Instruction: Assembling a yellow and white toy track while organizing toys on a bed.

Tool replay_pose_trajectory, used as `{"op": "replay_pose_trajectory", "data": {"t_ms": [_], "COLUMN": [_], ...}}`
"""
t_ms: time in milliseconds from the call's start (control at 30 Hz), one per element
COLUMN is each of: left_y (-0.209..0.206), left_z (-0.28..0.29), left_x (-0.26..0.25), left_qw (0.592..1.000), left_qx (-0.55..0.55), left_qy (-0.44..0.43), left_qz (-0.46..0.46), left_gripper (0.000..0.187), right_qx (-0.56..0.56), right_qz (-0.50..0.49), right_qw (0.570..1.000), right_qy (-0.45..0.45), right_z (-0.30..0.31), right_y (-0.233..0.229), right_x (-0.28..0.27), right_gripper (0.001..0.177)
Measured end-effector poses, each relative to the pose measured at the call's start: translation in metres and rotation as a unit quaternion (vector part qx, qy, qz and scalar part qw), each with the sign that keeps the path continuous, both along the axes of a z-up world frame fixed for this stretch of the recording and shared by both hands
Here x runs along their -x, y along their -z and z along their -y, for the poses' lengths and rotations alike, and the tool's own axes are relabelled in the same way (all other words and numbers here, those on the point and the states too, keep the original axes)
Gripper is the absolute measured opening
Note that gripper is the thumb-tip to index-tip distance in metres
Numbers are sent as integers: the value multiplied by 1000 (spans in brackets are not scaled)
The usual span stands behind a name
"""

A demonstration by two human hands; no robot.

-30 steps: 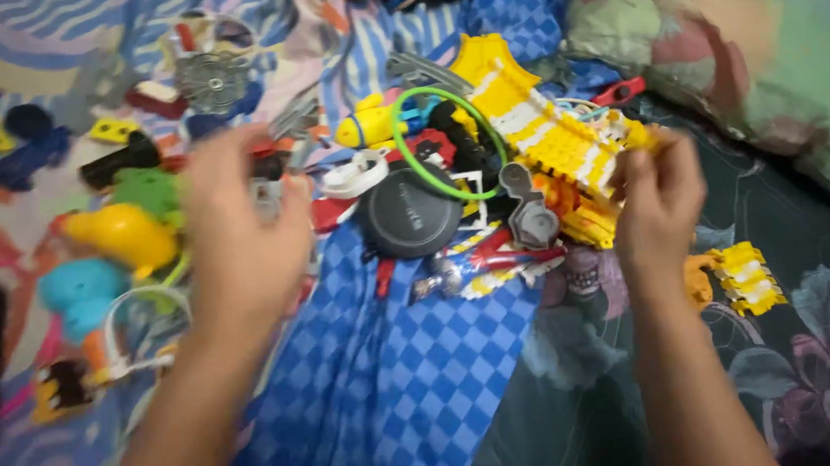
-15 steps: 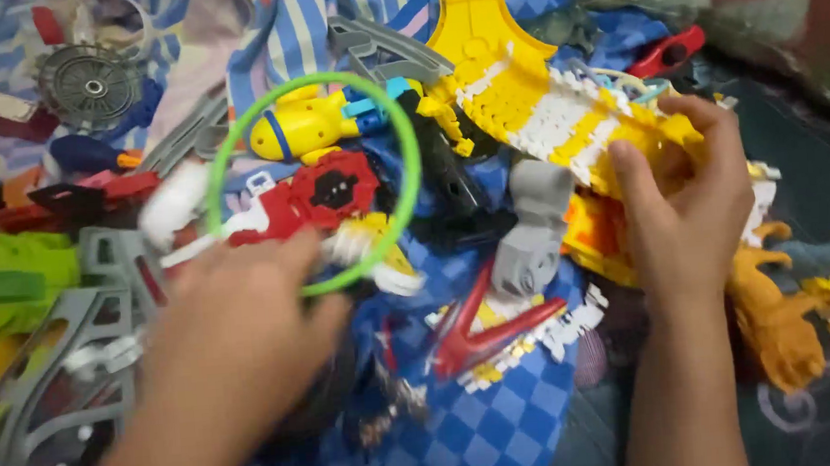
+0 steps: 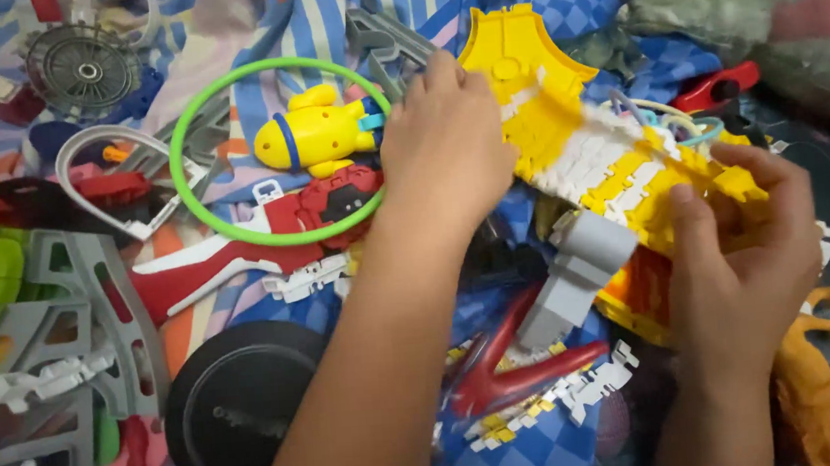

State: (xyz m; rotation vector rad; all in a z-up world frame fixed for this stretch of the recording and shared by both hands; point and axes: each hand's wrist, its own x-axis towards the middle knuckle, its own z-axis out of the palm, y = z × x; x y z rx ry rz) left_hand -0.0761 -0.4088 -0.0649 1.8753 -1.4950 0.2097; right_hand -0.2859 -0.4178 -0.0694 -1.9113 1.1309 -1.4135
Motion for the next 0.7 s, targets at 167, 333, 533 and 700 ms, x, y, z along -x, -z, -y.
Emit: {"op": "replay_pose_trajectory", "data": {"t_ms": [167, 333, 533, 700], "left_y": [26, 40, 31, -11], "left_z": [9, 6, -17, -42], "left_x": [-4, -23, -40, -10], "left_qw": [995, 997, 978, 960], "left_qx": [-40, 57, 205, 270], "left_qy": [-82, -56, 20, 80], "left_qz": [46, -11, 36, -6], "left_gripper": [28, 26, 20, 17], "right_qx": [-2, 27, 31, 5], "right_qz": [59, 67, 134, 180], "right_qw": [998, 997, 986, 976], "right_qy": [-36, -40, -99, -120], "right_z": [7, 22, 34, 19], "right_y": [2, 22, 27, 10], "right_x": [7, 22, 21, 18], "right_gripper": [30, 17, 7, 12]}}
